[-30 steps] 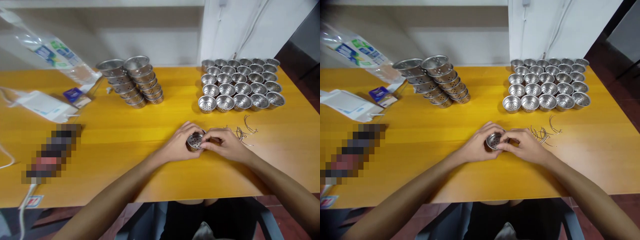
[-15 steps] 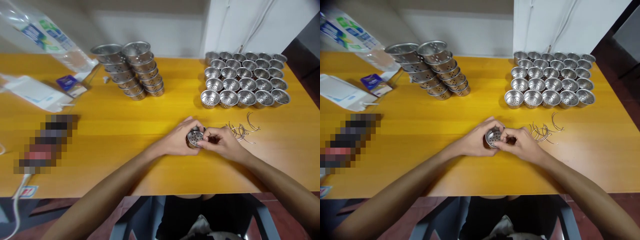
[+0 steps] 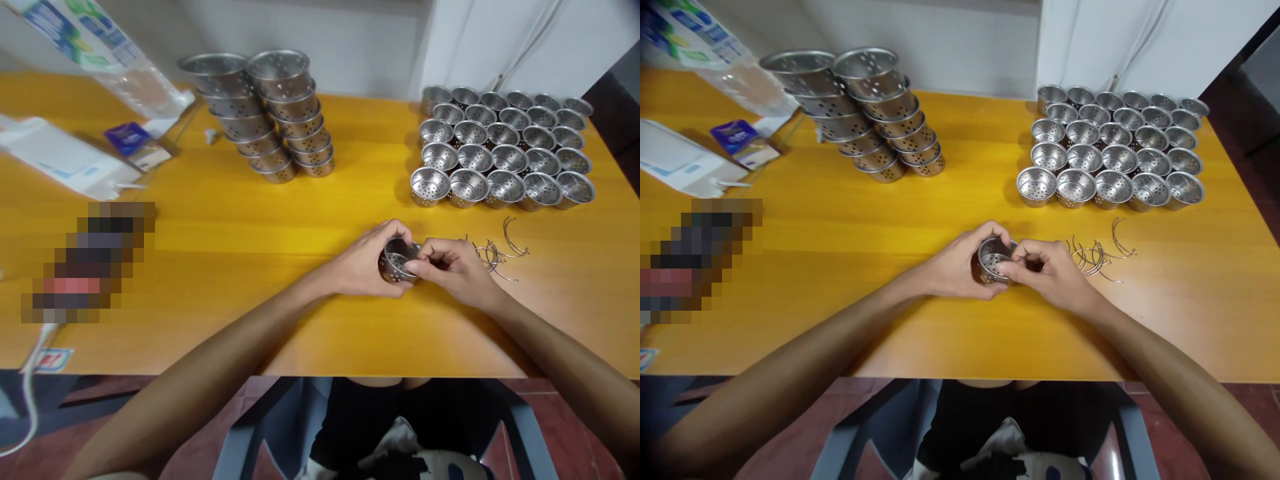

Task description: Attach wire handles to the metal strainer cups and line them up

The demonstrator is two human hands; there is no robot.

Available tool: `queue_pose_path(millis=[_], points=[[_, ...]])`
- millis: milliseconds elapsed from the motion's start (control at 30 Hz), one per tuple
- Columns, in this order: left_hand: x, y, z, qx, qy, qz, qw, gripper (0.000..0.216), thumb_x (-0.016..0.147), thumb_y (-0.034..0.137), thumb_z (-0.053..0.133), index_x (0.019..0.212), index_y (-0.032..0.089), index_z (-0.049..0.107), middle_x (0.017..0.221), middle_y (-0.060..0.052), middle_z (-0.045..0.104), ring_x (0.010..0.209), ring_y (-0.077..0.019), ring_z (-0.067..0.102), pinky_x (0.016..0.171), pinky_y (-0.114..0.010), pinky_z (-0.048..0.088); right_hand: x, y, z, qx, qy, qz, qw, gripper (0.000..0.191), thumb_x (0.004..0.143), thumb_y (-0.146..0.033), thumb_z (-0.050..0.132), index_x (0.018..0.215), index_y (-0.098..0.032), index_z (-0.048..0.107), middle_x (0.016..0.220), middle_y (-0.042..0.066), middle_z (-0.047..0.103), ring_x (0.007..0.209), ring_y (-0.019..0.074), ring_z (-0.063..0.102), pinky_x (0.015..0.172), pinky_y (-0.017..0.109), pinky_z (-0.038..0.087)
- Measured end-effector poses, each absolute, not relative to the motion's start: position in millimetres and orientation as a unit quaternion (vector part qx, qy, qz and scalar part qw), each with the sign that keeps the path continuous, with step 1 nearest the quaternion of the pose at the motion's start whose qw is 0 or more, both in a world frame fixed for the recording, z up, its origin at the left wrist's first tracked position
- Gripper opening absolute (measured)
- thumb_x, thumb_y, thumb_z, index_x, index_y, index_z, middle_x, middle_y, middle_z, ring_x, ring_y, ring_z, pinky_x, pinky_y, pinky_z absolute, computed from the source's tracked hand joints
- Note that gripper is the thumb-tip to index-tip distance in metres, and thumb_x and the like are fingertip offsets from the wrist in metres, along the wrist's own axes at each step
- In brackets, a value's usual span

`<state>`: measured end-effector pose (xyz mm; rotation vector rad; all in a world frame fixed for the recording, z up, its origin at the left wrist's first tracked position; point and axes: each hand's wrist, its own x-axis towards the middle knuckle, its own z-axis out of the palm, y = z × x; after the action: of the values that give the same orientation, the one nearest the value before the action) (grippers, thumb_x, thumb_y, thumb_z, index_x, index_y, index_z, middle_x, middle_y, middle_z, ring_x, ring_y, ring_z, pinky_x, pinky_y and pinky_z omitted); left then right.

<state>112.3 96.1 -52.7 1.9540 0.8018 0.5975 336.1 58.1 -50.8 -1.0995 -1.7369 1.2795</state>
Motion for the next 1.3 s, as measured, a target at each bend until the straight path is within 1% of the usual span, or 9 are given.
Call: queue_pose_path(millis=[200,400,900,1000,1067,1133,1167,1233,1300], points=[[112.4,95.6,-52.7,0.792,0.327,0.241,0.455,0.053,0.071,0.033,0.083,0.112,0.023,0.052,0.109,-0.004,0.066,0.095,-0.0211,0.063,0.084,-0.037,0.051,336.1,57.2,-50.6,-0.43,-0.687,0.474,0.343,0.048,0.092,-0.06,0.081,0.074,-0.018,0.065,0.06,-0.006,0.048,0.054,0.0072,0.033,0.05,0.025,0.025],[112.7,95.9,-55.5,0.796,0.32,0.251,0.449,0.054,0.07,0.032,0.084,0.113,0.024,0.052,0.106,-0.002,0.067,0.09,-0.0193,0.062,0.081,-0.036,0.051,336.1,55.1,-51.3,-0.43,-0.694,0.475,0.33,0.049,0.095,-0.062,0.077,0.075,-0.019,0.066,0.063,-0.004,0.051,0.057,0.0087,0.036,0.054,0.026,0.029],[112.3,95.4,-60.3,0.798,0.316,0.255,0.445,0.056,0.07,0.029,0.082,0.114,0.024,0.048,0.098,0.001,0.064,0.081,-0.0156,0.059,0.075,-0.032,0.047,335.0,54.6,-52.3,-0.414,-0.689,0.499,0.325,0.042,0.095,-0.054,0.08,0.076,-0.018,0.069,0.067,-0.004,0.056,0.061,0.0089,0.04,0.057,0.027,0.028],[113.4,93.8,-61.1,0.796,0.335,0.267,0.428,0.058,0.07,0.03,0.085,0.115,0.024,0.049,0.106,-0.002,0.066,0.088,-0.0178,0.062,0.081,-0.034,0.05,335.5,55.0,-53.9,-0.414,-0.684,0.494,0.341,0.035,0.097,-0.051,0.078,0.084,-0.02,0.073,0.075,-0.002,0.062,0.066,0.011,0.048,0.061,0.027,0.035],[113.9,92.7,-60.6,0.791,0.356,0.293,0.401,0.055,0.072,0.031,0.086,0.114,0.024,0.051,0.111,-0.004,0.068,0.095,-0.0202,0.065,0.086,-0.036,0.052,337.0,56.6,-54.8,-0.425,-0.69,0.441,0.387,0.025,0.1,-0.047,0.077,0.094,-0.023,0.078,0.087,0.002,0.064,0.079,0.0152,0.056,0.069,0.029,0.043],[113.8,92.0,-60.0,0.798,0.364,0.327,0.352,0.051,0.075,0.031,0.088,0.112,0.024,0.053,0.114,-0.005,0.07,0.102,-0.0231,0.066,0.09,-0.039,0.053,338.9,58.5,-55.3,-0.449,-0.683,0.382,0.432,0.017,0.099,-0.041,0.077,0.108,-0.027,0.08,0.095,0.004,0.061,0.092,0.0194,0.059,0.075,0.031,0.048],[113.5,91.8,-60.0,0.81,0.354,0.342,0.319,0.048,0.077,0.032,0.089,0.11,0.024,0.054,0.116,-0.006,0.07,0.105,-0.0244,0.066,0.092,-0.04,0.053,339.6,59.2,-55.6,-0.46,-0.672,0.376,0.442,0.021,0.098,-0.038,0.077,0.116,-0.029,0.078,0.096,0.004,0.059,0.092,0.0199,0.059,0.073,0.031,0.05],[112.9,91.7,-60.9,0.844,0.31,0.361,0.247,0.043,0.081,0.033,0.09,0.107,0.024,0.057,0.121,-0.008,0.072,0.109,-0.0263,0.066,0.096,-0.044,0.053,340.0,59.7,-56.3,-0.469,-0.647,0.416,0.434,0.036,0.095,-0.032,0.077,0.13,-0.029,0.069,0.096,0.002,0.058,0.08,0.0173,0.06,0.065,0.03,0.05],[112.6,91.6,-63.0,0.873,0.256,0.368,0.19,0.04,0.085,0.034,0.09,0.109,0.024,0.059,0.127,-0.011,0.072,0.108,-0.0269,0.067,0.096,-0.045,0.053,339.1,59.5,-57.3,-0.467,-0.64,0.462,0.398,0.037,0.094,-0.028,0.073,0.129,-0.025,0.063,0.091,-0.001,0.061,0.066,0.0135,0.059,0.059,0.029,0.047]])
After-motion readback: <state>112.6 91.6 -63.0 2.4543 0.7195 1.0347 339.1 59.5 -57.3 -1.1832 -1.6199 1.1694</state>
